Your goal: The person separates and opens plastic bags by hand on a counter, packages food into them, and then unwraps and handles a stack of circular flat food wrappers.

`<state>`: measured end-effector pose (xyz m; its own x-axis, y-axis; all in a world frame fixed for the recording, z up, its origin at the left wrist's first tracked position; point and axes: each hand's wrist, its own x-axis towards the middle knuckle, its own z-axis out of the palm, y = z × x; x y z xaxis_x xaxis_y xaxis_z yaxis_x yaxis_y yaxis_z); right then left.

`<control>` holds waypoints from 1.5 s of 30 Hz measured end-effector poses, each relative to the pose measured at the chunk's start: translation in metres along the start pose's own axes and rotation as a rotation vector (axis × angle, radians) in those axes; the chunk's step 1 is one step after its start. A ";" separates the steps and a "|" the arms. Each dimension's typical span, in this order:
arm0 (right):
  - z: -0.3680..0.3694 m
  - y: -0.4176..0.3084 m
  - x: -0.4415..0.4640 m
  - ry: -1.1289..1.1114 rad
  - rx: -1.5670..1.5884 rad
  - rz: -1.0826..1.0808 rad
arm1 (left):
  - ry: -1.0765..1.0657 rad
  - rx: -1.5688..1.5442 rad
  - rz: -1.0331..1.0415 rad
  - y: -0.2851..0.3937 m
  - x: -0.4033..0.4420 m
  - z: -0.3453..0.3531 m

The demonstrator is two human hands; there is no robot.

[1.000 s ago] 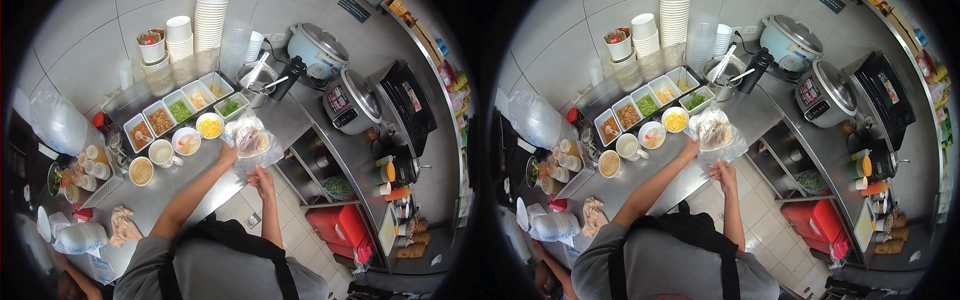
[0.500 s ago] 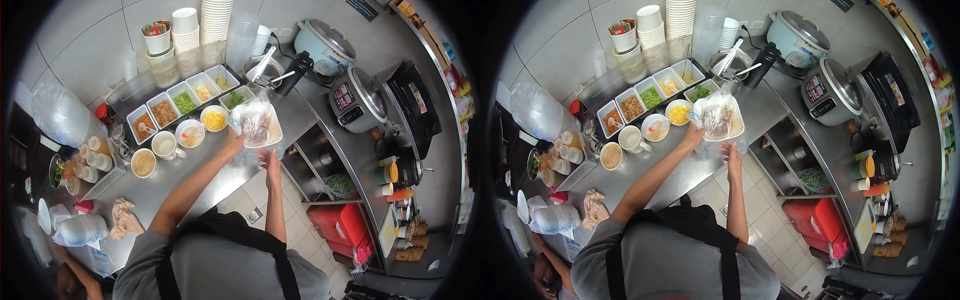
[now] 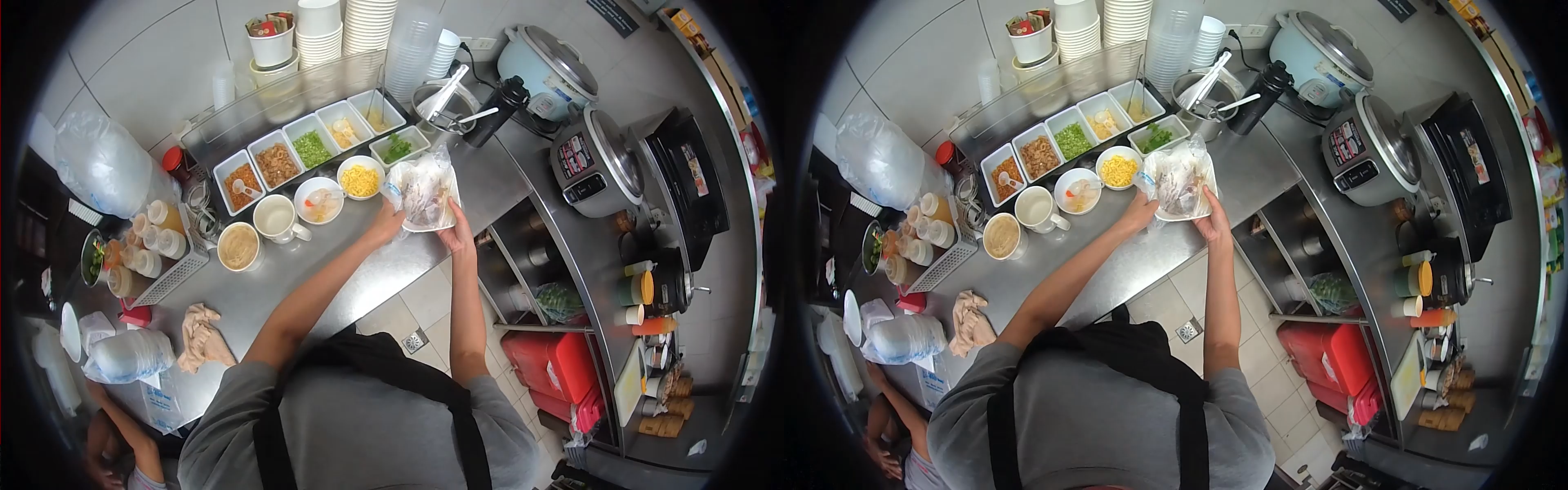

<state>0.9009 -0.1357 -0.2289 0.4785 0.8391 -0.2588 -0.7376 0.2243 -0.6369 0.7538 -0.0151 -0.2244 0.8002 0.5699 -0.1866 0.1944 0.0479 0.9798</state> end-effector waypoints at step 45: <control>0.334 0.370 -0.149 -1.142 -1.482 -0.539 | 0.892 0.880 0.010 -0.141 -0.444 -0.292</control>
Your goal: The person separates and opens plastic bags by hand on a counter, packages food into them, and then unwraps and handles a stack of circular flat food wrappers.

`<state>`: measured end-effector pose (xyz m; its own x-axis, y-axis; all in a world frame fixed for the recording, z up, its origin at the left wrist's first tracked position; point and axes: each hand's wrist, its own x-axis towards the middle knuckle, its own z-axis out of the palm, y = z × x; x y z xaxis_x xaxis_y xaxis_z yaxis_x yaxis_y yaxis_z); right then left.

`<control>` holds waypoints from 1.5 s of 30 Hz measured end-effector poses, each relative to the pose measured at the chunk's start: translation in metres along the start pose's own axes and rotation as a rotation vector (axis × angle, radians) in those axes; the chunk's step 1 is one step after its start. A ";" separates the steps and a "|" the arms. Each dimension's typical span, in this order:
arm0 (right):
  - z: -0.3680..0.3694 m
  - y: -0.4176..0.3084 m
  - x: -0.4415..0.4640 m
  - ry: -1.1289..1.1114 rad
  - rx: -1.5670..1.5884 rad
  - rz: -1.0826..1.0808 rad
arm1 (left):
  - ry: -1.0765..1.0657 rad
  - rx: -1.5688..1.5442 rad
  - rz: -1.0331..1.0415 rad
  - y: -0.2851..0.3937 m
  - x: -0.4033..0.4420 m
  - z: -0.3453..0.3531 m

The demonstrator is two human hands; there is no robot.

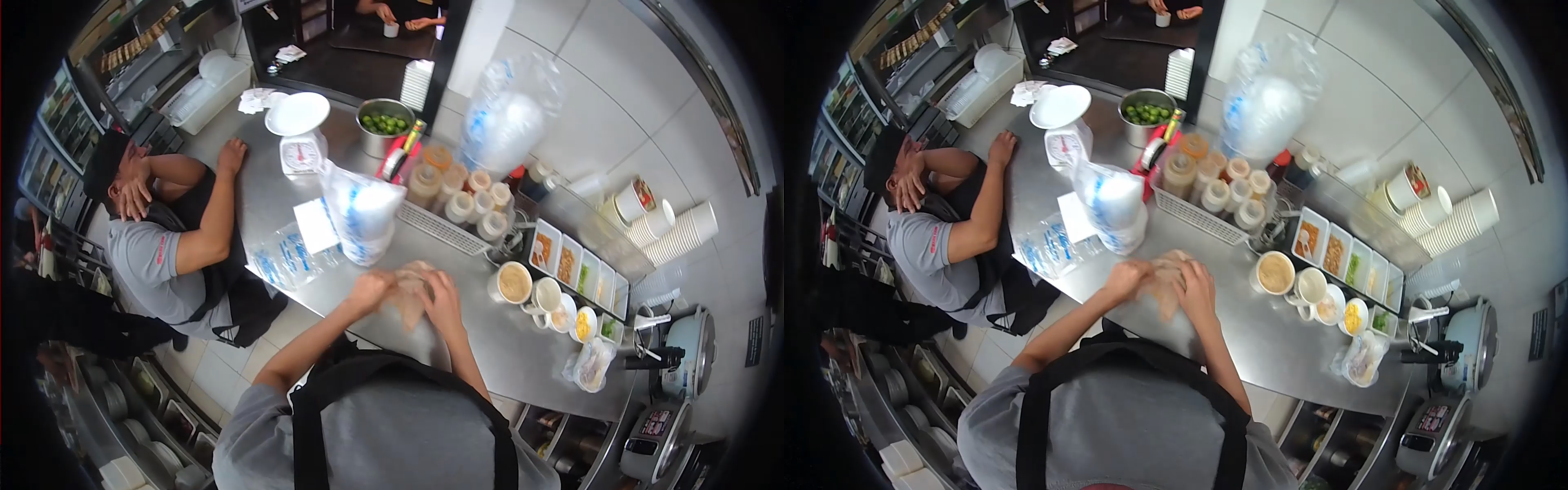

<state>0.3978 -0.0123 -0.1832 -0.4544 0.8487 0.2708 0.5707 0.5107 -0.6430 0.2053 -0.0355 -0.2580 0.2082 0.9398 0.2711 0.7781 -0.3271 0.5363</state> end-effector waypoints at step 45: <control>-0.008 -0.169 0.091 0.009 0.738 -0.017 | -0.018 -1.181 -0.115 0.009 -0.022 -0.264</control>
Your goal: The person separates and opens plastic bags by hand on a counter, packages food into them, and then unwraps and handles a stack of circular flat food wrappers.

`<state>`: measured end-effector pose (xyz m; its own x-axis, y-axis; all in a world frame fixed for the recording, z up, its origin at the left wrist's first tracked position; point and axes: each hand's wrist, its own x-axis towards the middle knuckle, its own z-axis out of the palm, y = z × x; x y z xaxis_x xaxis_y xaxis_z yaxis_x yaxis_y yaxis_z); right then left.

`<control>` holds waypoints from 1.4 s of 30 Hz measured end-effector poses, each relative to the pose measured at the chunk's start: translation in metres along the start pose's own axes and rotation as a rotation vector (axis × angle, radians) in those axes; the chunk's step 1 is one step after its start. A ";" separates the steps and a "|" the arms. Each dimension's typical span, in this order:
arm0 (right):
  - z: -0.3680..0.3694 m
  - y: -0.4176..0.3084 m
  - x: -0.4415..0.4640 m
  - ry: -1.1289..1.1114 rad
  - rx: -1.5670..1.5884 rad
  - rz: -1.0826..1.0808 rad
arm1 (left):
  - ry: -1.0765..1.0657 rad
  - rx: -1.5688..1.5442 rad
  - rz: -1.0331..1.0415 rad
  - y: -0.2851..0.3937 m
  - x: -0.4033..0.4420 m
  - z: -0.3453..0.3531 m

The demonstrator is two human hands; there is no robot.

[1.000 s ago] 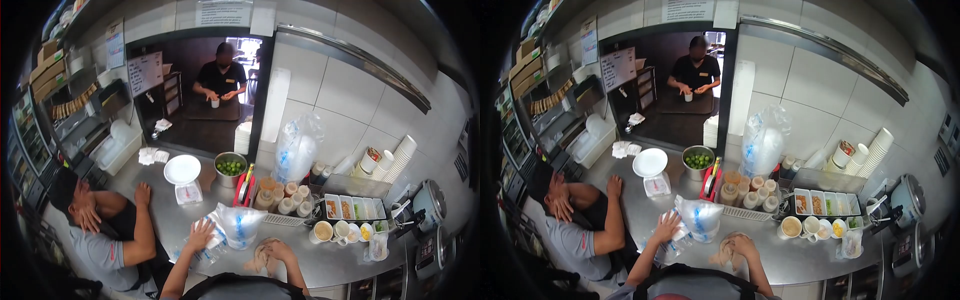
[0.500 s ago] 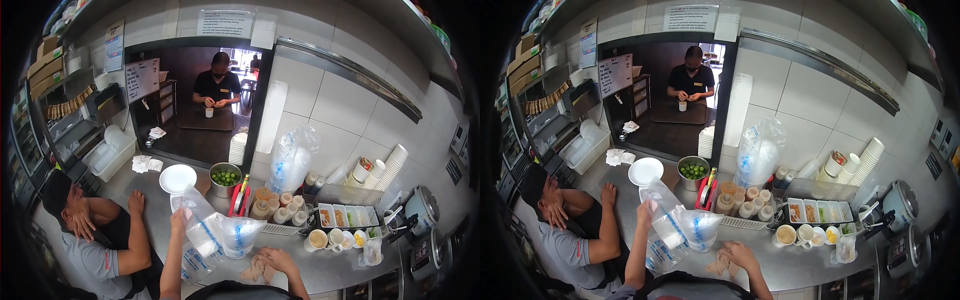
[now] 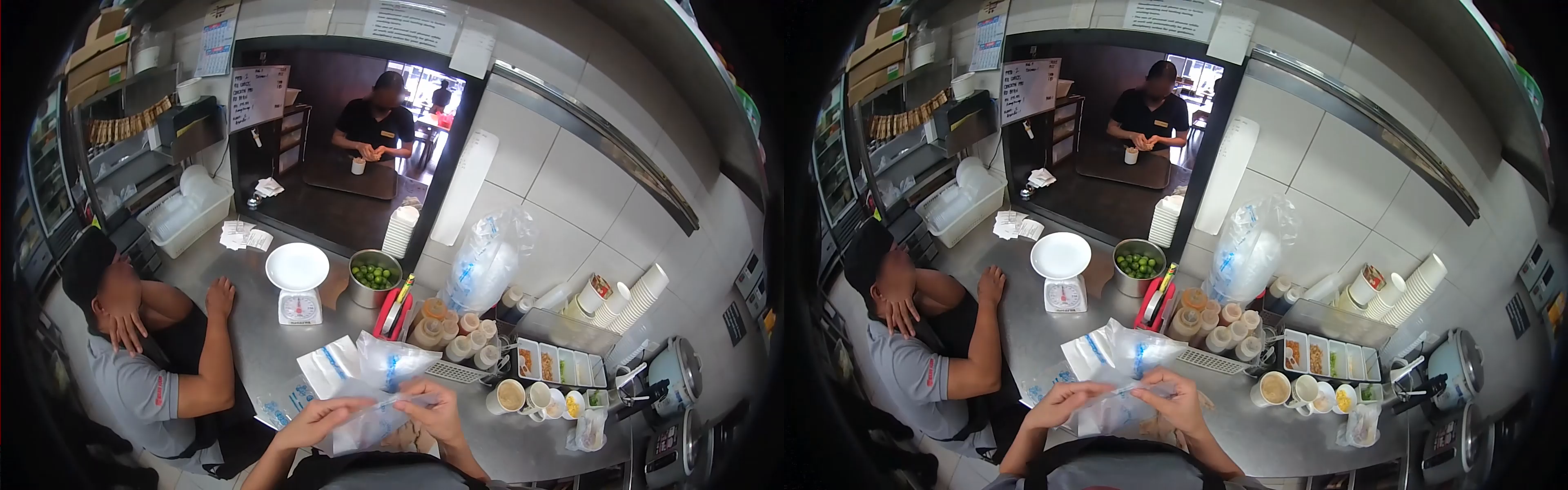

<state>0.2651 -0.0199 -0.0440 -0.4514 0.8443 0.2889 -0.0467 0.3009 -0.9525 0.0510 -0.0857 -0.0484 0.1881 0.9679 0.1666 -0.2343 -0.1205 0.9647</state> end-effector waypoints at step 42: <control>0.005 0.006 -0.006 -0.184 0.165 0.057 | 0.349 0.914 0.793 -0.032 0.009 0.030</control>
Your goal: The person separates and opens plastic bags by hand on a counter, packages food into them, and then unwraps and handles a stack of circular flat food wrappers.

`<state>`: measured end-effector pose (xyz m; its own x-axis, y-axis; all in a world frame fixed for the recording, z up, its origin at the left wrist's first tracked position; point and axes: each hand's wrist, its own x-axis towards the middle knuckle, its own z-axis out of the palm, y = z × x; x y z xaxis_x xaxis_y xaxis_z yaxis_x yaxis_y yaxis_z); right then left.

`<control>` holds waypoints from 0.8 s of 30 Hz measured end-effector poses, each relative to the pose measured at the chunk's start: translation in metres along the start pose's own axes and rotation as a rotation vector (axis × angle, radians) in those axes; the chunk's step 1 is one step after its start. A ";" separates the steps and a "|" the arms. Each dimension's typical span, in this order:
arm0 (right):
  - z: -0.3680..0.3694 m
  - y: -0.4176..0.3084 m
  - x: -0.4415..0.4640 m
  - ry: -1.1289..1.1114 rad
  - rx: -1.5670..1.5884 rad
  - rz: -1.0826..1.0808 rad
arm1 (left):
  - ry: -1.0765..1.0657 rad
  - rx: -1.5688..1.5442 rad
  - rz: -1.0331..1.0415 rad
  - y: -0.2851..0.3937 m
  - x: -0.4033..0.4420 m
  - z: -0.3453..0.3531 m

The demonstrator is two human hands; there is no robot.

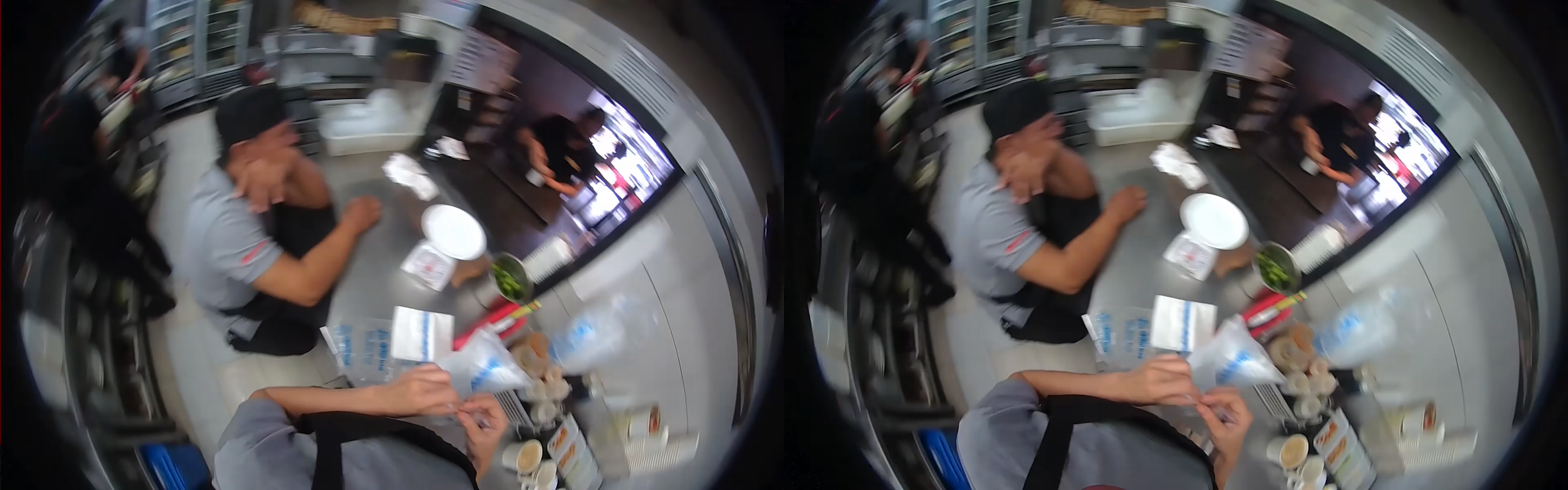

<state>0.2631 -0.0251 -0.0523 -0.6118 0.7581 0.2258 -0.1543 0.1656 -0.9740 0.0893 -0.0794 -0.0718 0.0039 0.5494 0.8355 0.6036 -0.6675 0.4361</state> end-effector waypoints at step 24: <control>0.170 0.038 0.027 -1.764 0.419 0.024 | 1.116 -0.862 -0.773 0.180 -0.135 -0.086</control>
<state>0.1088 -0.1053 -0.0805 -0.5881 -0.7739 0.2347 -0.1275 -0.1979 -0.9719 0.1291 -0.3165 -0.0773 -0.8618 0.5070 -0.0178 -0.4236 -0.6999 0.5751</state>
